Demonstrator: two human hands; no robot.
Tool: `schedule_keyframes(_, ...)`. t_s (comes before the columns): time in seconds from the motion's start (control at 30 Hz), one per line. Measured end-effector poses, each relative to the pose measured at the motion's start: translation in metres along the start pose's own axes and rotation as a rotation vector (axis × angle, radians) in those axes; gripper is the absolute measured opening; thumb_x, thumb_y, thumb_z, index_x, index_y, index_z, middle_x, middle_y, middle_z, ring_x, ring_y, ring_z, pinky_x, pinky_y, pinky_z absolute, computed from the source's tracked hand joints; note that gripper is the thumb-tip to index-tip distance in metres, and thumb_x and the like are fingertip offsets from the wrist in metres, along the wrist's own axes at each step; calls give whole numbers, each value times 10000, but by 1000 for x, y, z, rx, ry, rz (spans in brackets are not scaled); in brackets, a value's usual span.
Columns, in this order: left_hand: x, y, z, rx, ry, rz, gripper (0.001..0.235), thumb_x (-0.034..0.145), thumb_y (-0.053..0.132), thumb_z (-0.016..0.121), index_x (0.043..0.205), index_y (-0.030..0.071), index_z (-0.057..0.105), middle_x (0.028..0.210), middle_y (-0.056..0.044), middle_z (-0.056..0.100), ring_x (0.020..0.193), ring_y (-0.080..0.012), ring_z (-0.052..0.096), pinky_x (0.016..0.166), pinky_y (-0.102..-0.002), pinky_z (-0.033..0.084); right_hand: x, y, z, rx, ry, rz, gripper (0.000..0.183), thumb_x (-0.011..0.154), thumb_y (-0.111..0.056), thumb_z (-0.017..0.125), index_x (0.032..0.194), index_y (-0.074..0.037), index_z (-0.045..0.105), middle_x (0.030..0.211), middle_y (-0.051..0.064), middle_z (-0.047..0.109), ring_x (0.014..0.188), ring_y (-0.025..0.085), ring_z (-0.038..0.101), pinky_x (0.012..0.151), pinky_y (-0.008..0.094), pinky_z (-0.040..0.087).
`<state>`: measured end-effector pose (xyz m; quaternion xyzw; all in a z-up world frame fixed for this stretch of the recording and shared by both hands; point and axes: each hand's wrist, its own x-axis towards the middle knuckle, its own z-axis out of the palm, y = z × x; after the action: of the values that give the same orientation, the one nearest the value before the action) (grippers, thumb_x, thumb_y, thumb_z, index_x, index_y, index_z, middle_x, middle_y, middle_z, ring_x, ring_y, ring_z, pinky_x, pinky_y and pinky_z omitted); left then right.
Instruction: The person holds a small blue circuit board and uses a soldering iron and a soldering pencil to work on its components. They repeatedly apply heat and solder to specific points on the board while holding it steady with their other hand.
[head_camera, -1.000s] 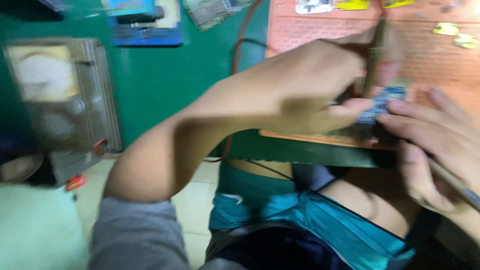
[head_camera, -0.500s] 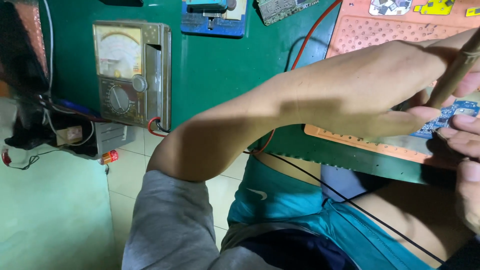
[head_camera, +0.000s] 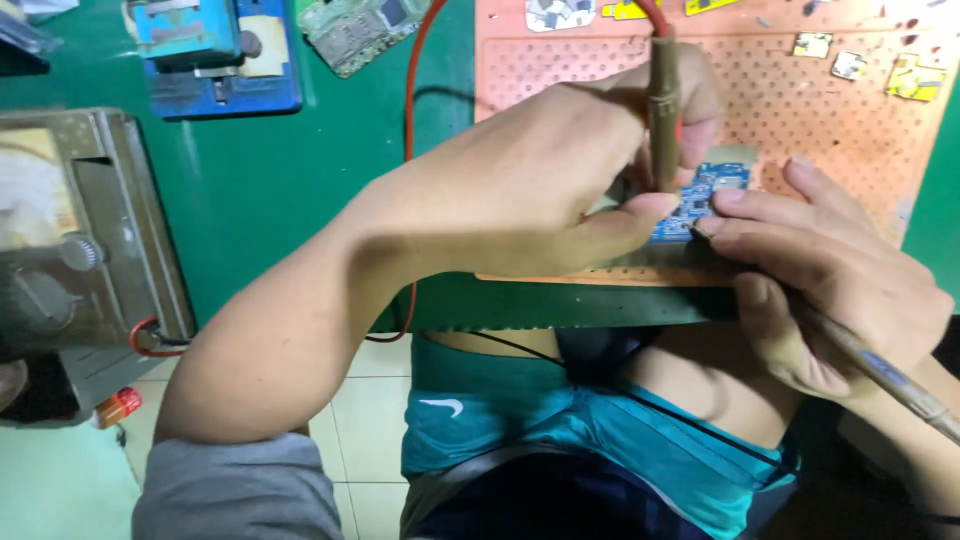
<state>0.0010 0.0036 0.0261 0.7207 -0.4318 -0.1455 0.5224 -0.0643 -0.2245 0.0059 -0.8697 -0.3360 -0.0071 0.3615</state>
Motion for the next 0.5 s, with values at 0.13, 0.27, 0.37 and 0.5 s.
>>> schedule_keyframes(0.13, 0, 0, 1, 17, 4, -64, 107, 809, 124, 437, 799, 21, 459, 853, -62, 424, 601, -176, 506, 515, -281, 386, 2, -2, 0, 3, 4, 18, 225, 864, -85, 411, 957, 69, 545, 957, 197, 601, 1008, 355, 589, 1047, 553, 389)
schedule_keyframes(0.27, 0, 1, 1, -4, 8, -79, 100, 802, 121, 445, 809, 22, 437, 874, -60, 401, 632, -181, 479, 537, -284, 385, 2, 0, 1, 27, 16, -8, 216, 864, -75, 403, 953, 72, 533, 943, 191, 602, 1005, 369, 592, 1043, 554, 383)
schedule_keyframes(0.37, -1, 1, 1, -14, 5, -73, 95, 810, 122, 435, 822, 28, 446, 890, -48, 409, 618, -163, 490, 542, -275, 395, 3, -1, 1, 28, 20, -6, 223, 863, -84, 402, 949, 73, 534, 927, 181, 606, 991, 364, 598, 1036, 551, 386)
schedule_keyframes(0.5, -1, 0, 1, -18, 13, -44, 160, 816, 183, 406, 805, 26, 433, 877, -54, 402, 646, -175, 484, 544, -273, 387, 3, 0, 2, 39, 29, -13, 222, 861, -88, 401, 940, 68, 536, 929, 186, 605, 989, 364, 598, 1036, 552, 382)
